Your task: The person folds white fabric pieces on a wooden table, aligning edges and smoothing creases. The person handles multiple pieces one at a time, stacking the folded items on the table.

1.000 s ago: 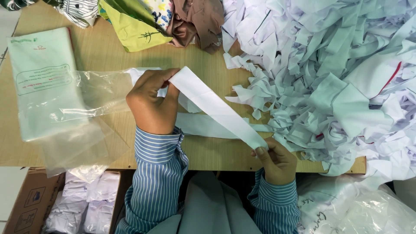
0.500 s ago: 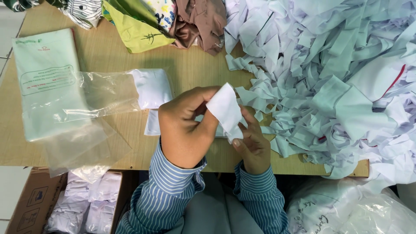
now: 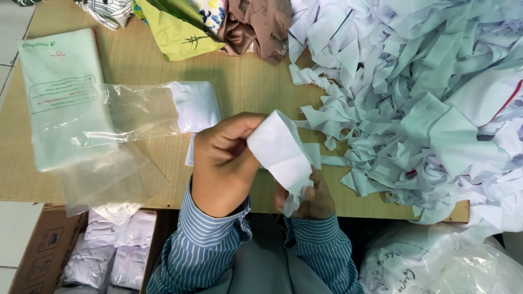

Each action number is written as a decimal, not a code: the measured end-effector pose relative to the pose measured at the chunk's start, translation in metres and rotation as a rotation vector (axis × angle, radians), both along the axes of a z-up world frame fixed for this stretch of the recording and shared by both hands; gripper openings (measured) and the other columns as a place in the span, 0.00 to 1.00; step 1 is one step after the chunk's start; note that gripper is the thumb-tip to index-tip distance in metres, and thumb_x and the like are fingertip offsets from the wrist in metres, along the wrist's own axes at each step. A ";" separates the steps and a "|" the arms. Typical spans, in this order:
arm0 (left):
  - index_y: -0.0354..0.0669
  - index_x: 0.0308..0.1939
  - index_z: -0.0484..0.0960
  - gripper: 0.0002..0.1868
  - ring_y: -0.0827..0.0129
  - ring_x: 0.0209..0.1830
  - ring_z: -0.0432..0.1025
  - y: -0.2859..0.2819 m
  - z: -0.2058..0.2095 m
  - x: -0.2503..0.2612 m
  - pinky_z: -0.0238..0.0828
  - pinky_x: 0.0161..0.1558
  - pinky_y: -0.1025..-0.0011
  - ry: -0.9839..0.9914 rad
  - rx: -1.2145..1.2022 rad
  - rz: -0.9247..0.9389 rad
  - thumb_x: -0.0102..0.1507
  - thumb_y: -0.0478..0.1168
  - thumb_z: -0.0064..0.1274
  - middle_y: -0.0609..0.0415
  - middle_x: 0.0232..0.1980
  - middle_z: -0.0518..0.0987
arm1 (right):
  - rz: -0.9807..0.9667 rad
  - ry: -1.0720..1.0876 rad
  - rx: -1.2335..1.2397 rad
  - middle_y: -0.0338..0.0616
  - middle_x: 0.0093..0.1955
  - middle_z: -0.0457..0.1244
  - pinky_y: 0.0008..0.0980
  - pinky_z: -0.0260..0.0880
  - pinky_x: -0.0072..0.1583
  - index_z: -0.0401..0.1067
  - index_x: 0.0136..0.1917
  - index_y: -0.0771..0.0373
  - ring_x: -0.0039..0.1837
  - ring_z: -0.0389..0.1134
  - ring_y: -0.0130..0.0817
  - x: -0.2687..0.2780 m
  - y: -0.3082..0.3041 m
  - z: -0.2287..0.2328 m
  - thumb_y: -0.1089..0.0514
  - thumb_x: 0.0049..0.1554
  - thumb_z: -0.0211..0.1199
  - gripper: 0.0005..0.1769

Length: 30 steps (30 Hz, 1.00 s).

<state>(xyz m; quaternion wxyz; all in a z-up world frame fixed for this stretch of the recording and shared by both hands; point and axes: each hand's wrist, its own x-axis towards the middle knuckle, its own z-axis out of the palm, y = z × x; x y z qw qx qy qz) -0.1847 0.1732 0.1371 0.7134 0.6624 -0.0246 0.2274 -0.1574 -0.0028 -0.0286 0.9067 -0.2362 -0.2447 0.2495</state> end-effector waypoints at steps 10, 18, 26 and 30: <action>0.39 0.58 0.73 0.18 0.63 0.28 0.82 0.054 -0.068 -0.010 0.85 0.34 0.74 0.320 -0.055 0.188 0.63 0.26 0.51 0.42 0.37 0.86 | -0.430 0.020 -0.542 0.52 0.29 0.62 0.34 0.67 0.30 0.68 0.55 0.60 0.29 0.64 0.39 0.019 -0.059 0.003 0.66 0.59 0.64 0.12; 0.33 0.48 0.73 0.08 0.58 0.34 0.80 0.074 -0.116 -0.018 0.87 0.38 0.61 0.279 -0.184 0.232 0.67 0.23 0.44 0.34 0.36 0.82 | -0.768 -0.398 -0.979 0.58 0.41 0.70 0.31 0.75 0.44 0.73 0.54 0.72 0.40 0.70 0.32 0.043 -0.038 0.023 0.66 0.56 0.73 0.15; 0.31 0.68 0.69 0.26 0.55 0.43 0.79 0.047 -0.100 -0.020 0.86 0.45 0.56 0.166 -0.274 0.020 0.65 0.21 0.34 0.35 0.46 0.79 | -0.646 -0.649 -1.192 0.59 0.58 0.64 0.43 0.69 0.59 0.70 0.66 0.68 0.59 0.65 0.46 0.044 -0.022 0.045 0.57 0.54 0.75 0.30; 0.33 0.71 0.68 0.28 0.55 0.46 0.78 0.025 -0.074 -0.019 0.84 0.47 0.48 0.068 -0.284 -0.241 0.66 0.20 0.40 0.34 0.47 0.81 | -0.360 -0.671 -0.938 0.70 0.81 0.46 0.65 0.40 0.78 0.53 0.77 0.73 0.83 0.42 0.64 0.043 -0.007 0.053 0.37 0.46 0.74 0.59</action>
